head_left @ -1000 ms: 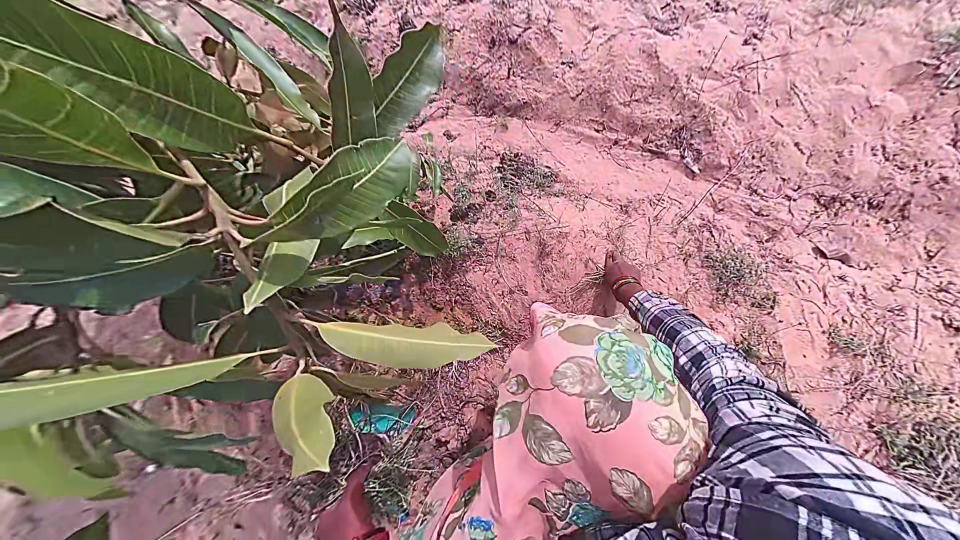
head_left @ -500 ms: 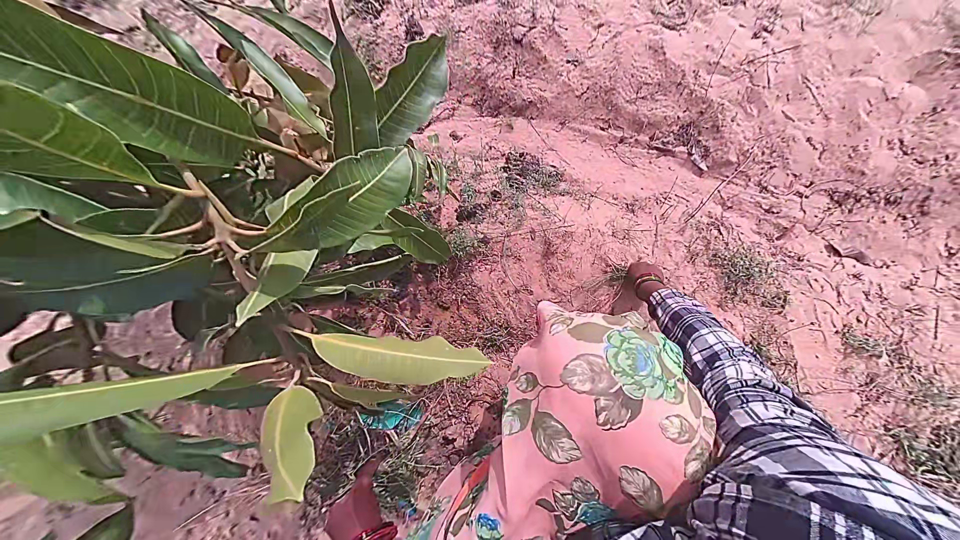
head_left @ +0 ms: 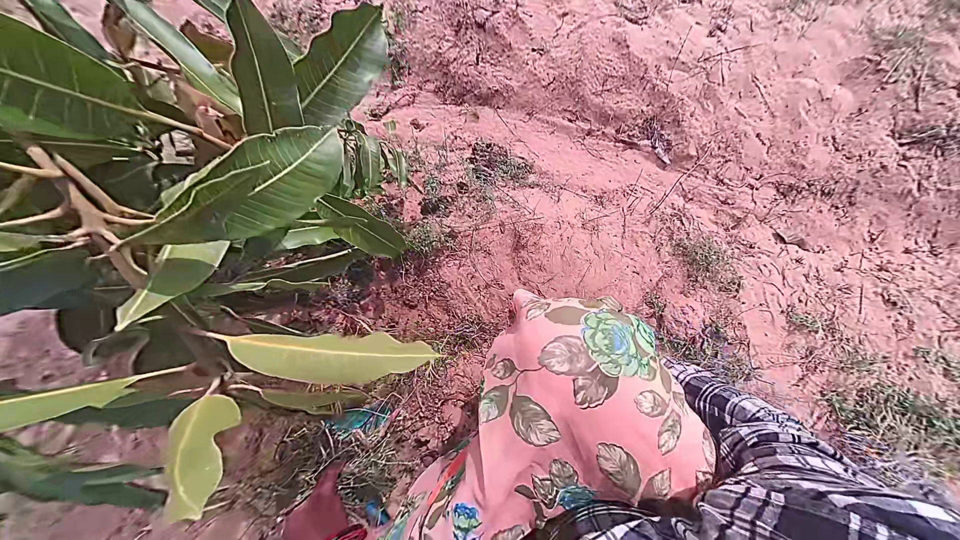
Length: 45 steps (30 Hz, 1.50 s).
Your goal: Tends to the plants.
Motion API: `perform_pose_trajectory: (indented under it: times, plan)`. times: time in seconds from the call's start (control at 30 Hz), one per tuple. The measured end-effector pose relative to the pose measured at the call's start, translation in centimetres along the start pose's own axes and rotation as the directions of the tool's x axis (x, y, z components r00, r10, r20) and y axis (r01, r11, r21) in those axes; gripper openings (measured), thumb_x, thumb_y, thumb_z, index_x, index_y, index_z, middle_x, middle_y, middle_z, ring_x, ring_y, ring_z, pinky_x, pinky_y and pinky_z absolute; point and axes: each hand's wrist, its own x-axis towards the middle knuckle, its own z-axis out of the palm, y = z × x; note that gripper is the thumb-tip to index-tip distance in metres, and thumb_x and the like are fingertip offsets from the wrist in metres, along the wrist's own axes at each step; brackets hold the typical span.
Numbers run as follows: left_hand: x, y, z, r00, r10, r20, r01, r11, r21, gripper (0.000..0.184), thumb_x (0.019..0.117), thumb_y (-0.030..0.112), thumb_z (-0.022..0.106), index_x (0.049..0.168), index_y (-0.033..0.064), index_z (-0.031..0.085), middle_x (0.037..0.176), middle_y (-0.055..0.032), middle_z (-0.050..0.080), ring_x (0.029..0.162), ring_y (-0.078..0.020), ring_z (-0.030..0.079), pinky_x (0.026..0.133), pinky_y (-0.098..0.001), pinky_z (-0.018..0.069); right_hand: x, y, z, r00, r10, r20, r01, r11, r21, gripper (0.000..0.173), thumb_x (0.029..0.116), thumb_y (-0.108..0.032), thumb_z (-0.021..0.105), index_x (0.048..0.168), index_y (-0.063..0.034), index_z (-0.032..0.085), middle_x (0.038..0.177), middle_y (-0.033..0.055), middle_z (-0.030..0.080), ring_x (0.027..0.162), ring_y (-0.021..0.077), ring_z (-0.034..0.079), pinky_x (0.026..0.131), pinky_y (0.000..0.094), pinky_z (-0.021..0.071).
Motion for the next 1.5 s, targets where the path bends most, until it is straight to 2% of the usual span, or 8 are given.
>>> perform_pose_trajectory:
  times: [0.03, 0.13, 0.43, 0.83, 1.1, 1.2, 1.33, 1.5]
  plan:
    - [-0.2, 0.2, 0.1, 1.0, 0.0, -0.002, 0.0, 0.999, -0.045, 0.053, 0.0973, 0.015, 0.065, 0.14, -0.0126, 0.051, 0.139, -0.028, 0.058, 0.132, -0.0284, 0.056, 0.114, -0.0412, 0.041, 0.4, 2.5, 3.8, 0.957, -0.104, -0.272, 0.102, 0.995, -0.02, 0.05, 0.1086, -0.029, 0.042, 0.12, 0.0124, 0.068, 0.113, 0.0359, 0.069, 0.104, 0.0513, 0.069, 0.091, 0.0649, 0.0516]
    - [-0.3, -0.1, -0.2, 0.999, -0.034, 0.003, 0.034, 0.999, -0.038, 0.05, 0.0999, 0.017, 0.063, 0.138, -0.0141, 0.052, 0.139, -0.0293, 0.057, 0.131, -0.0291, 0.056, 0.114, -0.0408, 0.041, -3.8, -1.8, -2.1, 0.941, 0.259, 0.219, -0.245, 0.965, -0.09, 0.046, 0.1123, -0.025, 0.036, 0.147, 0.0017, 0.051, 0.149, 0.027, 0.053, 0.141, 0.0449, 0.049, 0.113, 0.0645, 0.0373]
    - [0.2, -0.6, -1.0, 0.984, -0.168, -0.058, 0.154, 0.97, -0.185, 0.049, 0.0972, 0.018, 0.067, 0.134, -0.0109, 0.053, 0.129, -0.0213, 0.061, 0.111, -0.0136, 0.059, 0.098, -0.0312, 0.0486, 2.6, 5.4, -5.6, 0.919, 0.335, -0.207, -0.372, 0.911, -0.178, 0.037, 0.1028, -0.011, 0.052, 0.137, -0.0006, 0.061, 0.136, 0.0262, 0.062, 0.116, 0.0484, 0.065, 0.091, 0.0676, 0.0515]
    - [-5.7, 7.1, -2.4, 0.977, -0.214, -0.008, 0.213, 0.977, -0.019, 0.045, 0.103, 0.016, 0.056, 0.137, -0.0132, 0.052, 0.138, -0.0226, 0.059, 0.125, -0.0163, 0.057, 0.107, -0.0294, 0.0416, -1.2, 8.9, -6.8, 0.82, 0.557, -0.131, -0.572, 0.795, -0.203, 0.026, 0.0997, -0.014, 0.059, 0.113, 0.0039, 0.072, 0.123, 0.0282, 0.068, 0.119, 0.0475, 0.063, 0.092, 0.0704, 0.0491]
    - [0.5, -1.3, -1.6, 0.99, -0.138, -0.011, 0.134, 0.978, -0.162, 0.051, 0.0944, 0.023, 0.069, 0.132, -0.0087, 0.057, 0.126, -0.0179, 0.064, 0.111, -0.0119, 0.061, 0.099, -0.0303, 0.0481, -10.4, 12.2, -10.2, 0.773, 0.607, -0.185, -0.634, 0.729, -0.259, 0.032, 0.1041, -0.017, 0.052, 0.12, 0.0039, 0.069, 0.129, 0.0283, 0.066, 0.124, 0.0477, 0.061, 0.097, 0.0688, 0.0474]
    - [0.3, -0.7, -2.0, 0.987, -0.161, -0.001, 0.159, 0.976, -0.148, 0.047, 0.0955, 0.024, 0.069, 0.127, -0.0085, 0.058, 0.118, -0.0142, 0.065, 0.104, -0.0074, 0.061, 0.093, -0.0277, 0.0487, -14.4, 15.3, -13.9, 0.63, 0.675, -0.384, -0.749, 0.659, -0.069, 0.032, 0.1036, -0.02, 0.054, 0.117, 0.0055, 0.07, 0.124, 0.0306, 0.067, 0.12, 0.0491, 0.063, 0.094, 0.0691, 0.048]
    - [0.1, -0.6, -2.3, 0.993, -0.117, 0.009, 0.117, 0.973, -0.199, 0.041, 0.0953, 0.02, 0.069, 0.123, -0.0084, 0.057, 0.106, -0.0093, 0.065, 0.092, -0.0029, 0.06, 0.086, -0.0241, 0.0497, -22.3, 20.6, -20.6, 0.259, 0.726, -0.637, -0.81, 0.522, 0.266, 0.032, 0.1005, -0.016, 0.058, 0.112, 0.0138, 0.065, 0.121, 0.0391, 0.063, 0.117, 0.056, 0.061, 0.091, 0.0734, 0.0467]
    - [-1.3, 0.9, -2.6, 0.994, -0.11, 0.021, 0.112, 0.978, -0.173, 0.03, 0.0995, 0.015, 0.062, 0.116, -0.0102, 0.059, 0.103, -0.0083, 0.064, 0.091, -0.0009, 0.058, 0.085, -0.0217, 0.0477, -29.5, 23.3, -26.9, -0.045, 0.747, -0.664, -0.734, 0.426, 0.529, 0.059, 0.109, -0.036, 0.038, 0.143, 0.0097, 0.051, 0.15, 0.0343, 0.047, 0.142, 0.0487, 0.045, 0.111, 0.0658, 0.0375]
